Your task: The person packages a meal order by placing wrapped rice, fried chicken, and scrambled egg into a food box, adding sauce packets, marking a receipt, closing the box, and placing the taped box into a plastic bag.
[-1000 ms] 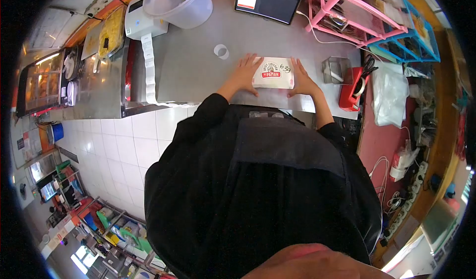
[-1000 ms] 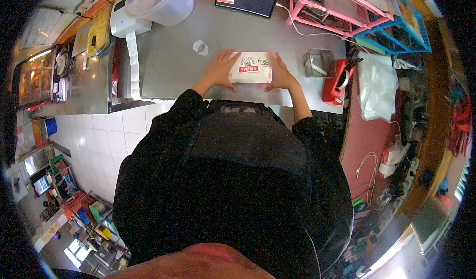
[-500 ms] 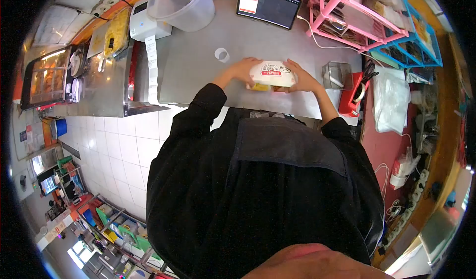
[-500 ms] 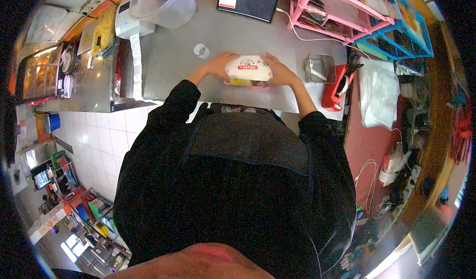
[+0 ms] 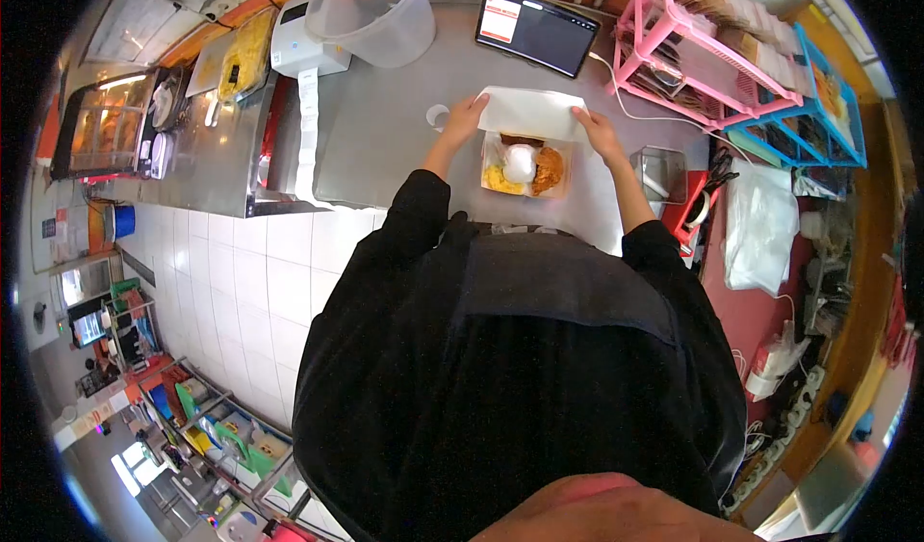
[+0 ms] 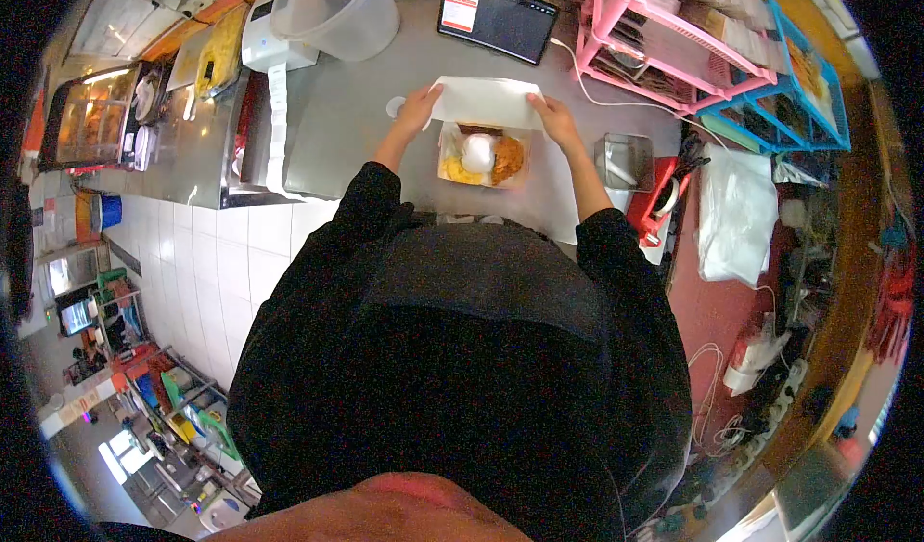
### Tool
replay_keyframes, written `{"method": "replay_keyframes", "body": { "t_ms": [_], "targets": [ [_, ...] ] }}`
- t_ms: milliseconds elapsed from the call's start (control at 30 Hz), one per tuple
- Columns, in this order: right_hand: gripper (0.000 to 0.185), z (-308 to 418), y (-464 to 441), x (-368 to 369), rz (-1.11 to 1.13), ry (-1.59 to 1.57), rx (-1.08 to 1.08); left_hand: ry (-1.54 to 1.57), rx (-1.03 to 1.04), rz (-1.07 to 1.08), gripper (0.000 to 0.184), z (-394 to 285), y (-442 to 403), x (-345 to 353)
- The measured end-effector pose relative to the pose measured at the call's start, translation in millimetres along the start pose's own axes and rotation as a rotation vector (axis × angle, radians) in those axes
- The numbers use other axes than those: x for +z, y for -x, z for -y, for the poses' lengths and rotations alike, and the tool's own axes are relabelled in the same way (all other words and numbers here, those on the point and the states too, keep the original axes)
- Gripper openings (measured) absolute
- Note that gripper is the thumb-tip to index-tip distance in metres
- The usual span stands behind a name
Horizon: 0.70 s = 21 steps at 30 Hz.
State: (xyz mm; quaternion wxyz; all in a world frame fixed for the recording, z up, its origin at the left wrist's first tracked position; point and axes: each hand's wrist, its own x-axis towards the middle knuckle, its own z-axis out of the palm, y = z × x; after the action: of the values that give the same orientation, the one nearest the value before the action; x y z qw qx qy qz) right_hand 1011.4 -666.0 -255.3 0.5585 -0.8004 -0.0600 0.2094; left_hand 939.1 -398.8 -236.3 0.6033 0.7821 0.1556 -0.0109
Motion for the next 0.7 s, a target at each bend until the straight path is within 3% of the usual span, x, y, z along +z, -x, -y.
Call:
{"method": "replay_keyframes", "body": {
  "t_ms": [100,167,200,233,267,300,367,433,500,600,667,700],
  "targets": [
    [0.048,0,0,-7,0.01,-0.02,0.011,-0.232,0.038,0.029,0.036,4,3,-6],
    [0.036,8,11,-18,0.21,0.44,-0.162,-0.238,0.093,0.127,0.03,21,10,-16],
    [0.036,5,21,-16,0.219,0.439,-0.158,-0.245,0.156,0.228,0.026,28,14,-19],
    [0.031,0,36,-15,0.234,0.48,-0.264,-0.242,0.146,0.227,0.026,24,27,-20],
    [0.032,-5,52,-13,0.247,0.521,-0.37,-0.359,0.265,0.201,0.025,21,47,-19],
    [0.038,-8,73,-4,0.125,0.505,-0.34,-0.475,0.385,0.175,0.026,17,65,-17],
    [0.053,-27,105,21,-0.103,0.433,-0.356,-0.516,0.376,0.099,0.03,48,87,0],
    [0.05,-44,118,39,-0.2,0.389,-0.289,-0.559,0.37,0.031,0.033,69,98,14],
    [0.048,-43,124,50,-0.24,0.348,-0.218,-0.032,0.203,0.098,0.04,79,104,23],
    [0.041,-38,124,56,-0.4,0.425,-0.251,0.244,0.123,0.296,0.039,84,93,21],
    [0.038,-35,121,58,-0.327,0.079,-0.19,0.222,0.131,0.299,0.036,74,90,18],
    [0.038,-31,120,57,-0.333,0.078,-0.184,0.199,0.139,0.293,0.034,69,90,16]
  ]
}}
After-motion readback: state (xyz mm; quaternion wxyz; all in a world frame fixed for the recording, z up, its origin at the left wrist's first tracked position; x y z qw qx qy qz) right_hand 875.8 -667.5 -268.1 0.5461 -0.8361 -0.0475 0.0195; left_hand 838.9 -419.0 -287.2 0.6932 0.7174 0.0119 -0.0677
